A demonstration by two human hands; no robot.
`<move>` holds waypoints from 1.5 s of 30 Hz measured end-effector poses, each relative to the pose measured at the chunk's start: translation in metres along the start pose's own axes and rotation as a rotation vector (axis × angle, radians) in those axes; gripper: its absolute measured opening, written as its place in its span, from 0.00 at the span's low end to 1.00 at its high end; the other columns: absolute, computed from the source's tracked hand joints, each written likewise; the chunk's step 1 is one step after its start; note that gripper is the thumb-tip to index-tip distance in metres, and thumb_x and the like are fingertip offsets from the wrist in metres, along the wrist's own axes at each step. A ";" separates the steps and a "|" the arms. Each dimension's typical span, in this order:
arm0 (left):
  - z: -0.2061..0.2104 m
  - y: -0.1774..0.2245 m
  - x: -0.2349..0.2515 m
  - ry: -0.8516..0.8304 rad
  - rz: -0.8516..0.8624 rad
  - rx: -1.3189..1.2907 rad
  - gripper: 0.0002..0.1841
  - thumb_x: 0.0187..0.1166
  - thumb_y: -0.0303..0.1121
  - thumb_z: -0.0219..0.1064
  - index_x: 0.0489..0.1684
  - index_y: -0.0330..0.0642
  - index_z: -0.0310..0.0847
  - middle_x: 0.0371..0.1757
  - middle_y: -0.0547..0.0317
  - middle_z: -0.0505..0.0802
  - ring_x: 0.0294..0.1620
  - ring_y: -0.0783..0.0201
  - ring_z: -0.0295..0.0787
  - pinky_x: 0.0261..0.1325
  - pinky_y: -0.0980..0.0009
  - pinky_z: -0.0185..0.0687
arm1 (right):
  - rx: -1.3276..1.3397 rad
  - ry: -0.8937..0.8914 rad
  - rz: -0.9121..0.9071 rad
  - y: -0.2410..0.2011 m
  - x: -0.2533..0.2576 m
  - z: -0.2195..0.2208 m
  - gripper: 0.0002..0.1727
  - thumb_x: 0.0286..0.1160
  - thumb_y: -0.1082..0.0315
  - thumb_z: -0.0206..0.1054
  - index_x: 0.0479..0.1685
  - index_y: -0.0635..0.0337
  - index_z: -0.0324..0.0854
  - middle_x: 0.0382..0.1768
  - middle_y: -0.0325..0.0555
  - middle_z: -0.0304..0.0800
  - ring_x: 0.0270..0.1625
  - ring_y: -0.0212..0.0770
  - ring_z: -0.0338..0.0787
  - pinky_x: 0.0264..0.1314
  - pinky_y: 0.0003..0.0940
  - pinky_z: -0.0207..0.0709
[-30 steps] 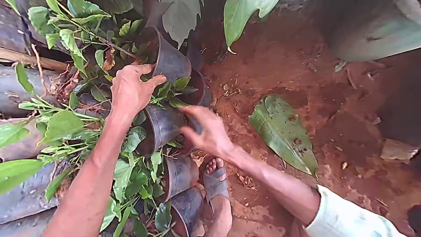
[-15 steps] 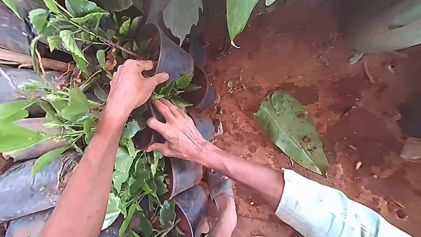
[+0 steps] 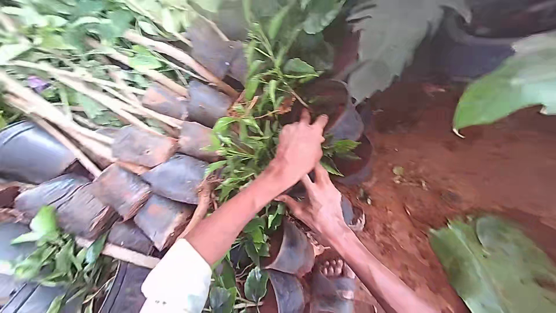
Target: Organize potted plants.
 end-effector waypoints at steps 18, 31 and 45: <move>-0.077 -0.053 -0.198 0.083 -0.121 -0.560 0.20 0.90 0.47 0.57 0.64 0.45 0.88 0.66 0.56 0.92 0.69 0.60 0.88 0.75 0.53 0.80 | -0.124 -0.227 -0.026 -0.035 -0.004 -0.013 0.62 0.54 0.34 0.75 0.93 0.59 0.56 0.88 0.74 0.54 0.83 0.74 0.69 0.70 0.69 0.77; -0.043 -0.245 -0.352 -0.084 -0.616 -0.268 0.40 0.79 0.58 0.67 0.84 0.37 0.69 0.82 0.35 0.77 0.84 0.38 0.72 0.84 0.38 0.66 | -0.061 -0.444 0.519 0.040 -0.274 -0.204 0.18 0.71 0.71 0.63 0.58 0.58 0.88 0.44 0.48 0.97 0.46 0.50 0.96 0.54 0.61 0.85; -0.041 -0.261 -0.342 -0.376 -0.544 -0.197 0.36 0.89 0.60 0.52 0.86 0.41 0.68 0.87 0.30 0.69 0.85 0.30 0.68 0.82 0.32 0.62 | 0.468 0.489 1.275 0.101 -0.498 -0.281 0.14 0.86 0.73 0.56 0.62 0.71 0.79 0.36 0.48 0.92 0.30 0.34 0.90 0.33 0.31 0.85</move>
Point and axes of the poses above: each hand's wrist, its own x-axis towards the middle knuckle, its own z-axis out of the palm, y = z × x, the point moved 9 cm from there along x, towards the middle knuckle
